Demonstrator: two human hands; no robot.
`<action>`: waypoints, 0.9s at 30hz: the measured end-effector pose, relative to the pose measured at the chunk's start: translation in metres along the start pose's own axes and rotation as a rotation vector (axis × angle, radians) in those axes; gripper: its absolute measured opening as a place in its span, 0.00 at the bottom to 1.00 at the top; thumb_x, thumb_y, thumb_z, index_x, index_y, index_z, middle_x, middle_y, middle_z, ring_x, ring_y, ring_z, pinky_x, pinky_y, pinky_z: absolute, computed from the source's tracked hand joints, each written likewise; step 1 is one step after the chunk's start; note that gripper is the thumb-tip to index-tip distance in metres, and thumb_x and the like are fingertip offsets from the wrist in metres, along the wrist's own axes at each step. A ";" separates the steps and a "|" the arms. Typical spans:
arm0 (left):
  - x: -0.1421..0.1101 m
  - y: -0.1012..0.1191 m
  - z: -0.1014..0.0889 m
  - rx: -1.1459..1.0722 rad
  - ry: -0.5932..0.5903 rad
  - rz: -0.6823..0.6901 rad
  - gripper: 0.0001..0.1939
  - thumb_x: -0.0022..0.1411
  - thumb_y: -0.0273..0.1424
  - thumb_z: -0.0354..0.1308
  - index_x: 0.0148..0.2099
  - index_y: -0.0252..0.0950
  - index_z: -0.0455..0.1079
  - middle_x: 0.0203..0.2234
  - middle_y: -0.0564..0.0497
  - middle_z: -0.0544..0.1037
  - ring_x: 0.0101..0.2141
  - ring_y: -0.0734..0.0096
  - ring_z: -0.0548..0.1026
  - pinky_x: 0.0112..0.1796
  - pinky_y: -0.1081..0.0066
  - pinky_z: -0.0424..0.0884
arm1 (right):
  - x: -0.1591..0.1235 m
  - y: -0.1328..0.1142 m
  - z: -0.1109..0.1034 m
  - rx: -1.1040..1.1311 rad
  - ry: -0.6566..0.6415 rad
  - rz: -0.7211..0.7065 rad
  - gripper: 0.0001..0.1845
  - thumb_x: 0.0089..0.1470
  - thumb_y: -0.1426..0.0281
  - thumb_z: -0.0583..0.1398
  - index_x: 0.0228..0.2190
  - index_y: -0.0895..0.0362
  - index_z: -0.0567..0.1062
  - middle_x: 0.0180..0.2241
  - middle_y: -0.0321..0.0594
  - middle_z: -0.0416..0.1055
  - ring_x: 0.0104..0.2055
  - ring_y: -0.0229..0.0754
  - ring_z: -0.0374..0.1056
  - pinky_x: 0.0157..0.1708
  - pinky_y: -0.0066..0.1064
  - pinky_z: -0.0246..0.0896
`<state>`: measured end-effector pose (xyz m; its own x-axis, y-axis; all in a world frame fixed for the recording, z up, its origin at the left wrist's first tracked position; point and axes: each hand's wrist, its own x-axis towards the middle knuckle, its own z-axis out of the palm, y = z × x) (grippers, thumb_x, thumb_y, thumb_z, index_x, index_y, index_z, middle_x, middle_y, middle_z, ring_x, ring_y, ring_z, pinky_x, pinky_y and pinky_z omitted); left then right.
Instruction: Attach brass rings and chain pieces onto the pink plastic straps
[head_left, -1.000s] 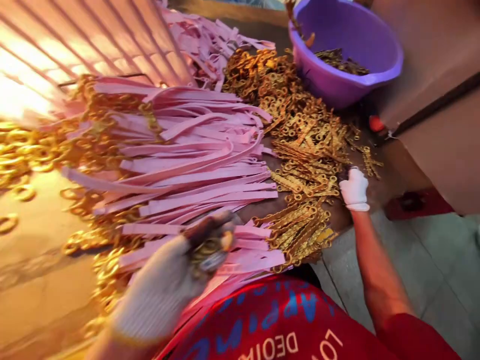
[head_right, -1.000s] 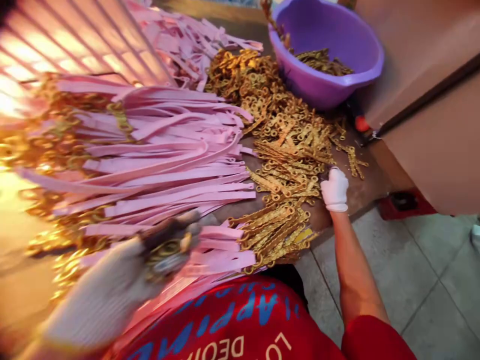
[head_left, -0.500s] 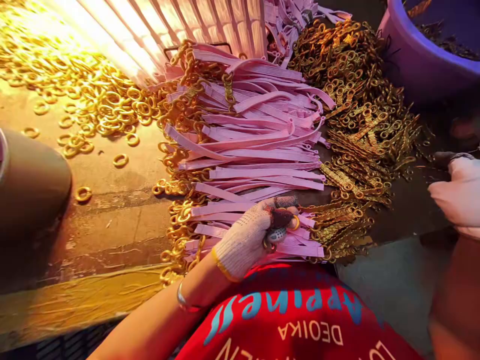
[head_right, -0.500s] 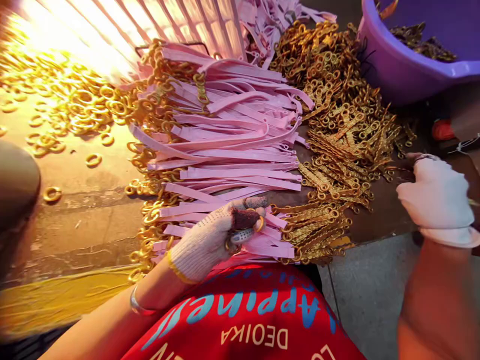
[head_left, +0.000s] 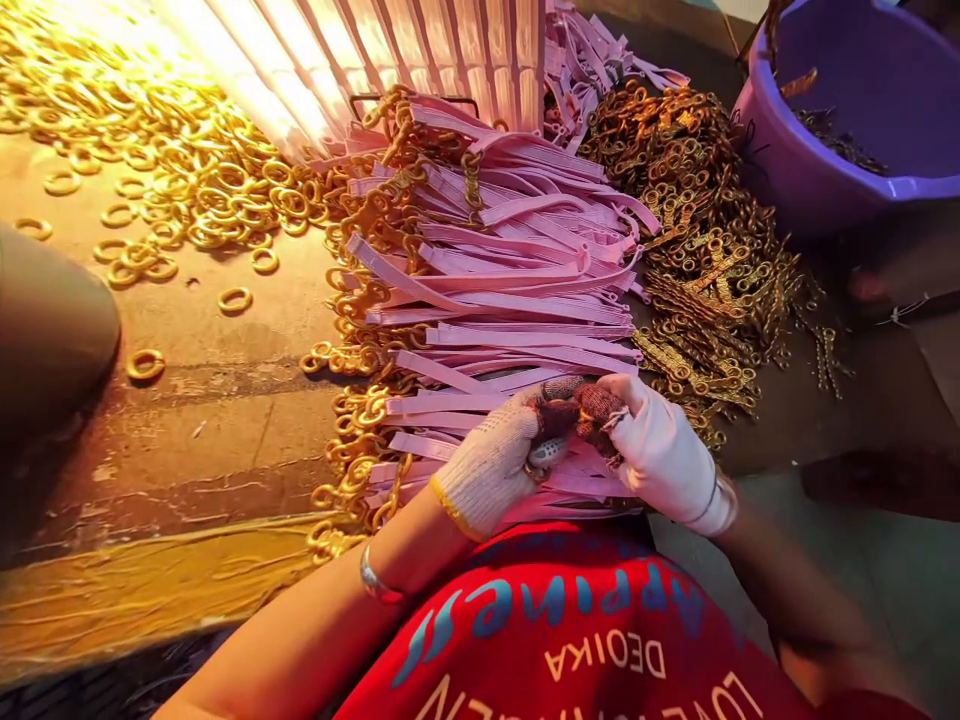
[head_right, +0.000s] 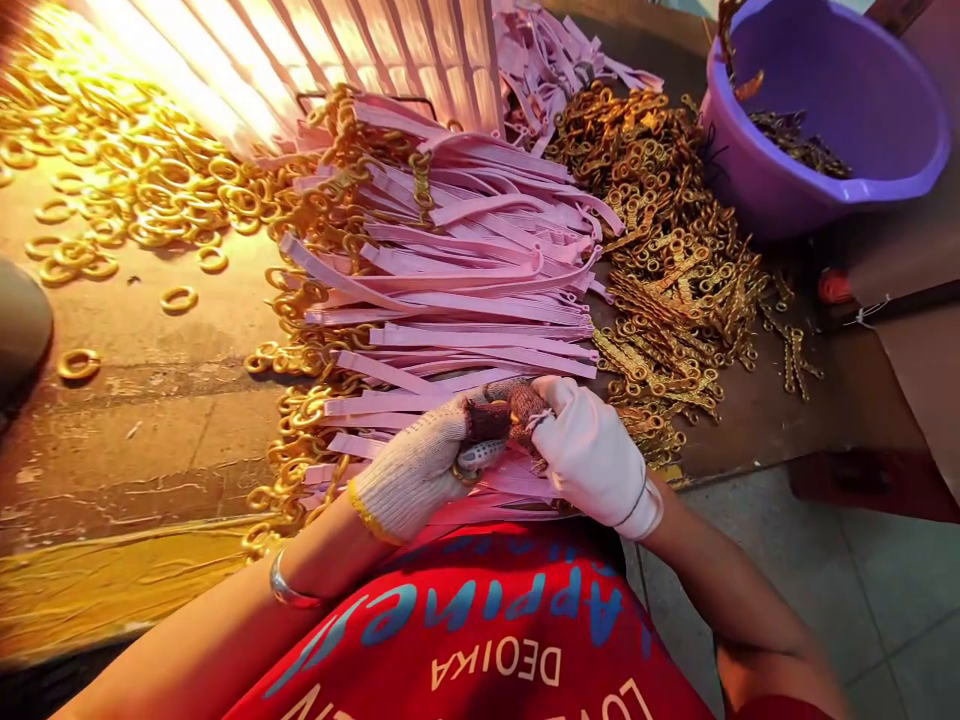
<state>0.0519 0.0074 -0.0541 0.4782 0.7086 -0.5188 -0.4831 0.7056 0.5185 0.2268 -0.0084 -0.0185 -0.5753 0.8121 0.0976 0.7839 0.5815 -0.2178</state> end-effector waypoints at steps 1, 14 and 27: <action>-0.003 0.002 0.000 0.032 -0.013 0.012 0.12 0.49 0.29 0.69 0.38 0.33 0.77 0.25 0.54 0.71 0.18 0.86 0.55 0.18 0.80 0.46 | 0.001 -0.001 0.000 -0.004 -0.029 0.030 0.23 0.55 0.78 0.55 0.53 0.61 0.73 0.51 0.54 0.73 0.45 0.52 0.73 0.45 0.41 0.73; -0.032 -0.004 -0.002 0.360 0.022 0.166 0.15 0.64 0.41 0.62 0.34 0.37 0.65 0.19 0.58 0.65 0.19 0.80 0.59 0.20 0.79 0.56 | -0.016 -0.035 0.000 0.114 0.050 0.284 0.21 0.58 0.73 0.57 0.54 0.58 0.70 0.52 0.52 0.72 0.50 0.52 0.72 0.51 0.41 0.69; -0.035 -0.018 -0.007 0.292 0.060 0.019 0.12 0.59 0.38 0.62 0.33 0.38 0.62 0.19 0.59 0.64 0.17 0.80 0.58 0.18 0.79 0.52 | -0.024 -0.057 0.013 -0.049 -0.207 0.390 0.05 0.55 0.69 0.60 0.34 0.57 0.74 0.29 0.44 0.78 0.31 0.46 0.74 0.29 0.32 0.57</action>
<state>0.0387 -0.0300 -0.0495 0.4224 0.7266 -0.5419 -0.2558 0.6691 0.6977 0.1923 -0.0617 -0.0210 -0.2653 0.9472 -0.1803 0.9588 0.2394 -0.1529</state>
